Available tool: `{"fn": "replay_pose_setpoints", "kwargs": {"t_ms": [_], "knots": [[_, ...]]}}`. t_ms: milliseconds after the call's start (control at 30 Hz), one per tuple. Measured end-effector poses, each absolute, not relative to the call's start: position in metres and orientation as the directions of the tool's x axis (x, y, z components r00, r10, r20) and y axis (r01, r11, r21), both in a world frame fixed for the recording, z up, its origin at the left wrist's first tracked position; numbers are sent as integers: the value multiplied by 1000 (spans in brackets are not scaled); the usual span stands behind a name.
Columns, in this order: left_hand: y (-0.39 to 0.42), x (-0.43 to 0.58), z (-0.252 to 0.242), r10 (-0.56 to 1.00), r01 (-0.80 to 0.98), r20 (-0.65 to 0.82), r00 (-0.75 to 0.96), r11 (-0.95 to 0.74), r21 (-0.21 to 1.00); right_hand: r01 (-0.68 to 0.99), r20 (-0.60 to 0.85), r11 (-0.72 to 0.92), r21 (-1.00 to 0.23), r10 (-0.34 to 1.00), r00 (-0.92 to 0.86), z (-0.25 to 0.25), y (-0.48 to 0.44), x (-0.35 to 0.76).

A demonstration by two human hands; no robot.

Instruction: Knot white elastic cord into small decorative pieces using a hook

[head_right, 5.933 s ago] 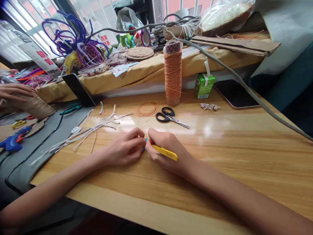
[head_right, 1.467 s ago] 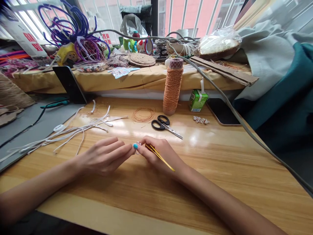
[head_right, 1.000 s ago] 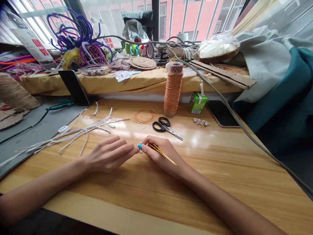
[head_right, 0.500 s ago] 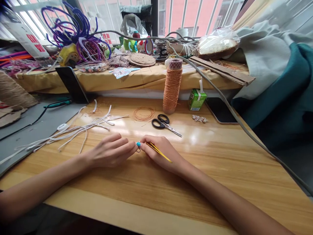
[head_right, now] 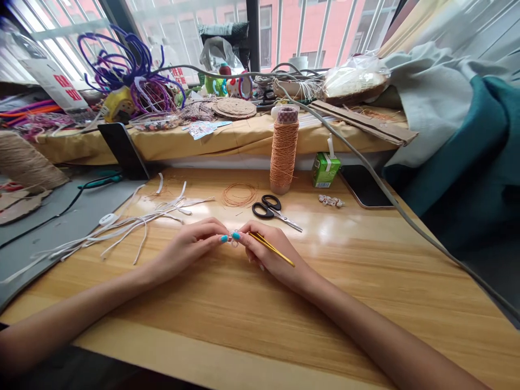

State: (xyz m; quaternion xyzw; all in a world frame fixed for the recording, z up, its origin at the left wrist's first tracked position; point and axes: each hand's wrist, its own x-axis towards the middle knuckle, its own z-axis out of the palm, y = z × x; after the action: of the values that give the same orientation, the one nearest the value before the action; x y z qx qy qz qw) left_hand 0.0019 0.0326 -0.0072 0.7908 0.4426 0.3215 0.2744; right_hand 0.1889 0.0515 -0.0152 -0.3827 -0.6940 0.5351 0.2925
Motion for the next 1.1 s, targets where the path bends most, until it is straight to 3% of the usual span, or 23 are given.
{"fn": "replay_pose_setpoints", "kwargs": {"t_ms": [200, 333, 567, 900, 1100], "knots": [[28, 6, 0, 959, 384, 27, 281, -138, 913, 212, -51, 79, -974, 838, -544, -12, 51, 189], [24, 8, 4, 974, 306, -45, 221, -25, 952, 268, -65, 119, -956, 805, -589, -8, 48, 190], [28, 4, -4, 966, 315, 34, 256, -117, 942, 300, -80, 131, -945, 796, -600, -2, 46, 189], [30, 6, -3, 963, 226, -34, 269, -29, 974, 339, -74, 182, -923, 782, -619, -3, 47, 189], [26, 12, -3, 974, 212, 4, 224, -53, 976, 423, -14, 270, -865, 829, -558, -1, 42, 187]]}}
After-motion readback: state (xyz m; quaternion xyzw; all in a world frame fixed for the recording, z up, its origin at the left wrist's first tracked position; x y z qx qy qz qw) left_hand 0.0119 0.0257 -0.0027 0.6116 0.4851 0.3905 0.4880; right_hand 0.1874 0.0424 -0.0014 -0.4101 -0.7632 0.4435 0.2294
